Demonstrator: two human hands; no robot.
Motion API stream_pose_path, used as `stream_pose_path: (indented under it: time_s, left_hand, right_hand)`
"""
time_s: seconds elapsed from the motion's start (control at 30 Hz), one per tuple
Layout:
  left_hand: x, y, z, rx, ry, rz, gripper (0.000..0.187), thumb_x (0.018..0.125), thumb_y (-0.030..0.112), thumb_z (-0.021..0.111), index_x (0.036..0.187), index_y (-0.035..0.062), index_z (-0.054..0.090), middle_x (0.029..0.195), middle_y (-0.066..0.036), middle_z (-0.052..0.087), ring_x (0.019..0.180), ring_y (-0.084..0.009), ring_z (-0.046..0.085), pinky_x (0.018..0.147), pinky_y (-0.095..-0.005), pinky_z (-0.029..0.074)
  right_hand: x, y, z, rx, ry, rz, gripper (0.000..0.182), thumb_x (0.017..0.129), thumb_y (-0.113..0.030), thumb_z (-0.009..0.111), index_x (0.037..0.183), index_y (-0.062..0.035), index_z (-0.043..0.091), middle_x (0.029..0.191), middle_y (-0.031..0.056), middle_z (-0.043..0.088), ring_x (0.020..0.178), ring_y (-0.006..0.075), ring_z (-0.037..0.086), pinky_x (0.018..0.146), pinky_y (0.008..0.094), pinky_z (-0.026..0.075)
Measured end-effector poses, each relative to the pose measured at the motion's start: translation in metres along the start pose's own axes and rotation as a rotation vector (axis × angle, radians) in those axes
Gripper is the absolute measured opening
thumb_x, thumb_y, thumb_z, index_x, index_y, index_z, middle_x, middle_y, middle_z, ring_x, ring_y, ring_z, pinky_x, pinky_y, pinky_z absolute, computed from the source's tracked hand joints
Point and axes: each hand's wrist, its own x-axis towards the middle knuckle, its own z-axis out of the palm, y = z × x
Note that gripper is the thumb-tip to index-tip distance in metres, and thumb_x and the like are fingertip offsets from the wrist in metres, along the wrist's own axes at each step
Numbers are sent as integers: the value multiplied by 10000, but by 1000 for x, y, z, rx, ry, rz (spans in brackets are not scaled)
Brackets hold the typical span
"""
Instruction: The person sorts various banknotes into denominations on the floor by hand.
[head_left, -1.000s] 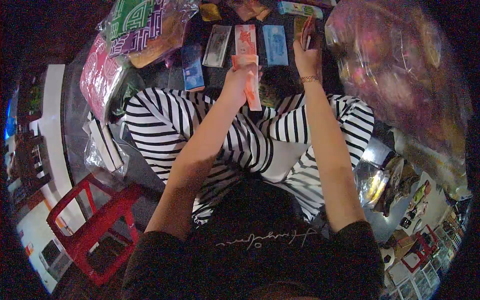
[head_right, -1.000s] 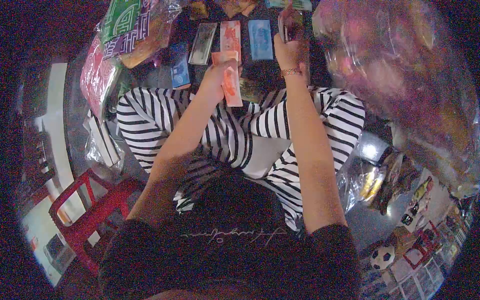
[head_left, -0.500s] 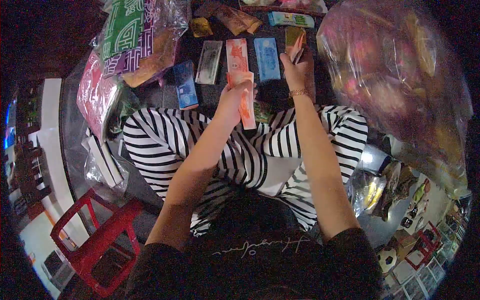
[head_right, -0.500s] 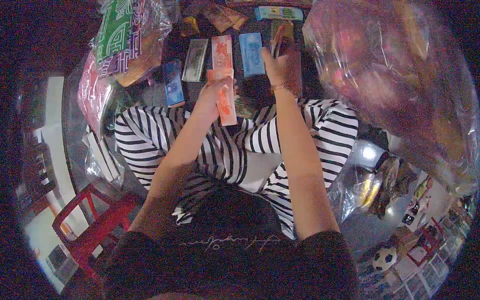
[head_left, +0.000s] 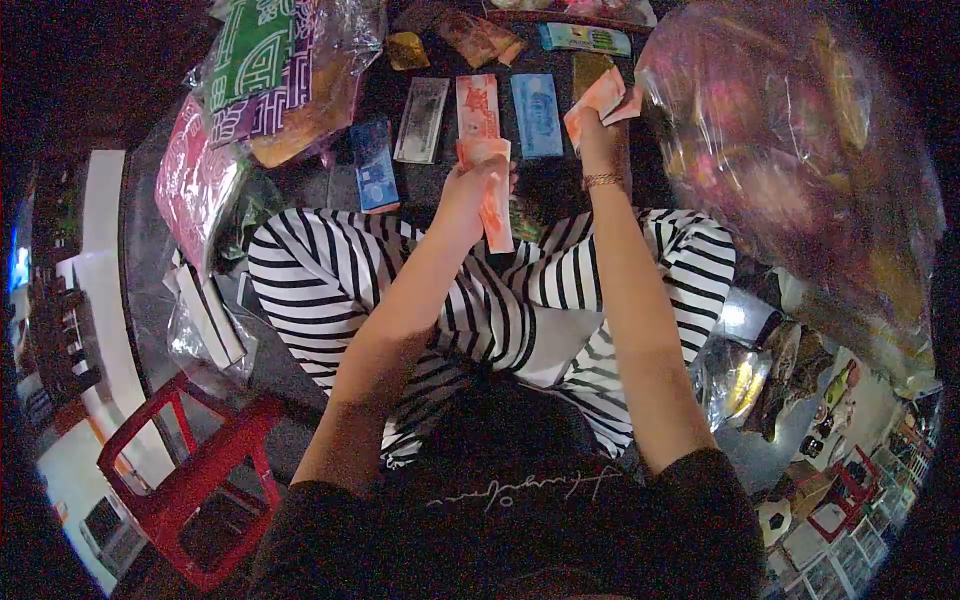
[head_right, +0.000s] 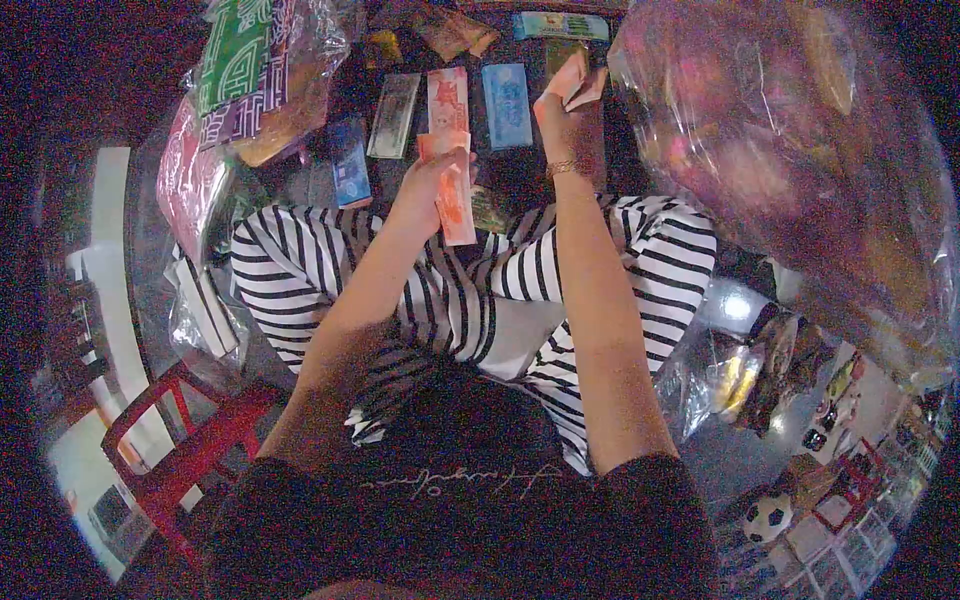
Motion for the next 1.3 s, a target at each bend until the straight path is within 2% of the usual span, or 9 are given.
stream_pose_path:
  time_s: [0.1, 0.13, 0.27, 0.43, 0.53, 0.73, 1.07, 1.13, 1.3]
  left_hand:
    - [-4, 4, 5, 15, 38, -22, 263, 752, 109, 580, 987, 21, 504, 820, -78, 598, 693, -174, 590, 613, -280, 478]
    - [-5, 6, 8, 23, 67, -36, 257, 757, 104, 577, 990, 22, 505, 814, -77, 599, 694, -174, 590, 613, -280, 478]
    - [-7, 6, 10, -4, 60, -29, 244, 766, 96, 572, 988, 19, 507, 797, -79, 600, 688, -175, 590, 607, -281, 479]
    - [-4, 4, 7, 58, 80, -44, 254, 786, 94, 552, 1023, 16, 509, 882, -102, 604, 749, -200, 588, 662, -315, 491]
    - [-8, 9, 11, 24, 60, -41, 280, 730, 49, 573, 1000, 14, 506, 816, -94, 599, 688, -187, 589, 604, -286, 483]
    - [-10, 8, 13, -17, 41, -8, 296, 729, 53, 570, 1014, 15, 501, 825, -97, 595, 687, -185, 585, 601, -282, 481]
    - [-9, 10, 16, 32, 77, -63, 306, 735, 65, 578, 1027, 20, 499, 820, -87, 595, 680, -176, 584, 599, -278, 478]
    - [-9, 8, 15, 10, 65, -52, 299, 736, 65, 577, 1021, 18, 502, 820, -86, 595, 684, -175, 585, 596, -277, 477]
    - [-8, 7, 14, -3, 60, -35, 292, 736, 62, 577, 1017, 18, 507, 818, -84, 596, 685, -176, 586, 599, -276, 476]
  right_hand:
    - [3, -2, 5, 105, -31, 62, 610, 771, -152, 463, 1314, -9, 225, 1283, 164, 370, 1175, 275, 398, 947, 322, 316]
    - [6, -10, 5, 151, 97, -37, 664, 756, -230, 515, 1295, -39, 178, 1128, 184, 502, 933, 286, 555, 787, 358, 432]
    - [-4, -8, 14, 221, 114, -72, 496, 766, -184, 536, 1203, -9, 378, 1133, 130, 495, 1021, 225, 513, 851, 329, 399]
    - [-20, -52, -3, 22, -168, 363, 400, 708, -202, 621, 1034, -20, 477, 875, 112, 594, 803, 219, 596, 667, 330, 466]
    - [-16, -29, 8, -12, 52, 25, 374, 663, -330, 639, 820, 7, 597, 786, 148, 616, 758, 311, 595, 712, 381, 440]
    - [-25, -63, -1, -275, -41, 89, 410, 672, -217, 638, 1002, 1, 530, 846, 170, 594, 827, 318, 585, 741, 374, 447]
    - [0, 23, 28, -91, 249, -164, 345, 668, -213, 622, 911, 25, 563, 820, 173, 596, 812, 319, 591, 719, 369, 450]
    - [-11, -11, 8, -325, -22, -26, 325, 670, -225, 621, 839, 49, 577, 798, 167, 608, 794, 296, 605, 697, 363, 449]
    - [-1, 19, 25, -271, -72, 199, 332, 668, -237, 627, 838, 44, 583, 813, 149, 619, 799, 267, 609, 693, 358, 443]
